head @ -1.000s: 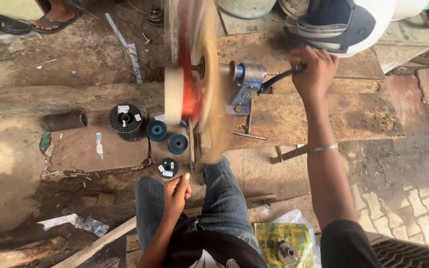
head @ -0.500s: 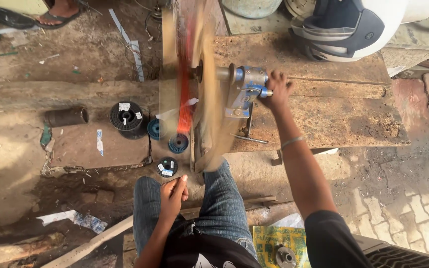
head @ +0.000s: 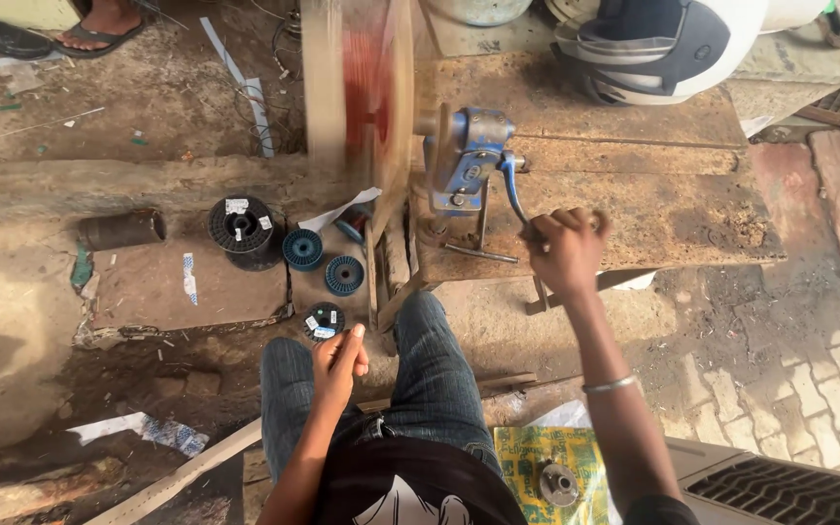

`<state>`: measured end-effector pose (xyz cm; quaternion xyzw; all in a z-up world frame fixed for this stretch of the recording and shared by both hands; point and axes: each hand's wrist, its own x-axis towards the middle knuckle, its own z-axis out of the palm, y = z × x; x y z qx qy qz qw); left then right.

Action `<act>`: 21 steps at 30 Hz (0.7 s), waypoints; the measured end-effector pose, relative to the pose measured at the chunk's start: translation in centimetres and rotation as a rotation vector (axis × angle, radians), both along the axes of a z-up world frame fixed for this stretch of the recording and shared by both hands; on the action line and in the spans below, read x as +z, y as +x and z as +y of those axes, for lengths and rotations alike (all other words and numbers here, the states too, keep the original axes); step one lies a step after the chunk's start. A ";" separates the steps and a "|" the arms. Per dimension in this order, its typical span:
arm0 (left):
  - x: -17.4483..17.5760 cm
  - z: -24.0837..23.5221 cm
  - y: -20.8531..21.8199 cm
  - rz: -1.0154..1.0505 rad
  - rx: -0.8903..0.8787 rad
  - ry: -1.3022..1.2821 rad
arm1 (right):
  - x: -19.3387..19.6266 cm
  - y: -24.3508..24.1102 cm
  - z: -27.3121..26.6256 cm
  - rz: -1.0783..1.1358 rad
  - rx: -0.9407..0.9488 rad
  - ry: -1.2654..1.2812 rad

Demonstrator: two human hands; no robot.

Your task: Using a manual winding machine to wind copper wire onto a bobbin to create electromagnetic coils.

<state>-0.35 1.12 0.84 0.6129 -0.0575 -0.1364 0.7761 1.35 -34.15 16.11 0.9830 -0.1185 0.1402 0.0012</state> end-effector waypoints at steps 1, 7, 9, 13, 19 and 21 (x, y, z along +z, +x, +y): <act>0.0 -0.1 0.1 0.010 -0.003 -0.003 | 1.7 -0.2 0.2 -0.141 0.081 -0.121; -0.4 0.2 -0.5 0.018 -0.015 0.026 | 3.3 4.8 -6.1 -0.298 0.128 -0.212; -0.5 0.3 -0.2 -0.008 -0.010 0.022 | 3.9 7.8 -7.6 -0.244 0.103 -0.169; -0.9 0.0 -0.4 0.052 0.018 0.011 | 7.3 11.9 -6.2 -0.394 0.167 -0.171; -1.3 -0.4 0.3 0.007 -0.018 0.059 | 4.9 19.0 -7.0 -0.227 0.051 -0.095; -1.6 -0.4 -0.1 0.022 -0.031 0.074 | 2.5 20.1 -7.5 -0.038 -0.085 -0.069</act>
